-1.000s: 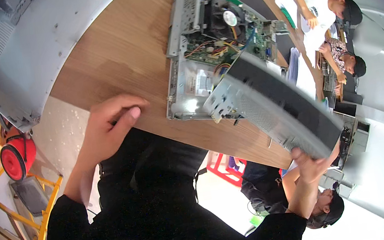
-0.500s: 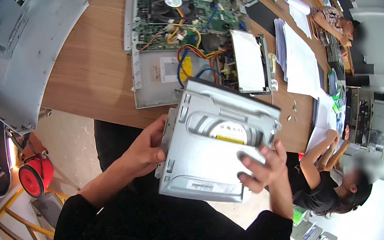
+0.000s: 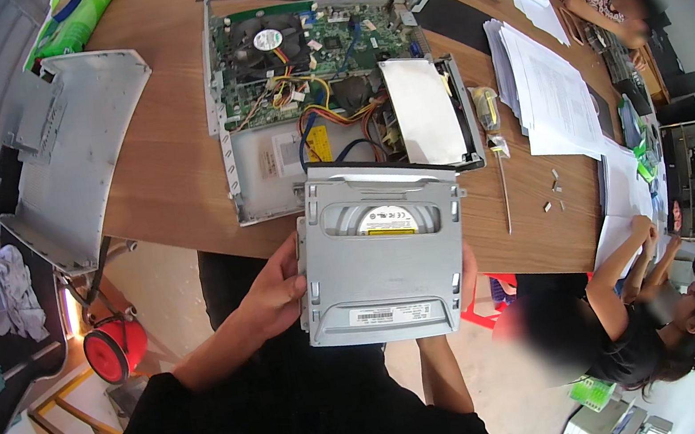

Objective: The person uses a screwdriver to remove a screw from a computer motherboard, then lifts the optical drive and its metal mounting bracket out of the computer case by hand.

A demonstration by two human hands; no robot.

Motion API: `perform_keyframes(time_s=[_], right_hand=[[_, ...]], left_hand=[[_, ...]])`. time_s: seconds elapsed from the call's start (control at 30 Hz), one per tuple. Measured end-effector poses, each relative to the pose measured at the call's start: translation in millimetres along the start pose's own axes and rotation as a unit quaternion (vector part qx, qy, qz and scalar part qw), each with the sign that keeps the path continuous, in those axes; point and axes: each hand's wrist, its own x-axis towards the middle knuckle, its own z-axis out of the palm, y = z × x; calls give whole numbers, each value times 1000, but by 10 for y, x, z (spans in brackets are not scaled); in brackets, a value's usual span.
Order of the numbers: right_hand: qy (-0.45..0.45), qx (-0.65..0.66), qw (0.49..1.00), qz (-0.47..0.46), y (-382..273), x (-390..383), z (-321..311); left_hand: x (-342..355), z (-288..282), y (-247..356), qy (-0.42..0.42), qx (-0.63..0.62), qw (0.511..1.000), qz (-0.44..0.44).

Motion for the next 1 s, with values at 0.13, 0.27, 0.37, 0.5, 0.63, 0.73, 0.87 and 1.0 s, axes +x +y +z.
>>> perform_keyframes(time_s=[0.13,0.27,0.37,0.5,0.63,0.73,0.87,1.0], right_hand=[[0,32,996,84,90,-45,55],[-4,-5,1000,9,235,-75,103],[-8,58,985,160,241,-102,117],[-1,233,934,271,796,-275,62],[-59,-46,969,234,771,-367,48],[-115,-123,966,196,763,-339,24],[-105,-109,967,203,860,-381,9],[-113,-100,967,205,871,-384,-1]], left_hand=[[-16,-102,0,16,16,1000,4],[-46,-137,43,28,45,999,9],[-53,-161,79,37,72,997,15],[-17,-311,133,32,107,994,3],[-21,-347,188,30,113,993,-23],[-26,-331,232,33,123,991,-39],[-19,-312,259,37,141,988,-49],[-15,-330,264,35,139,988,-54]])
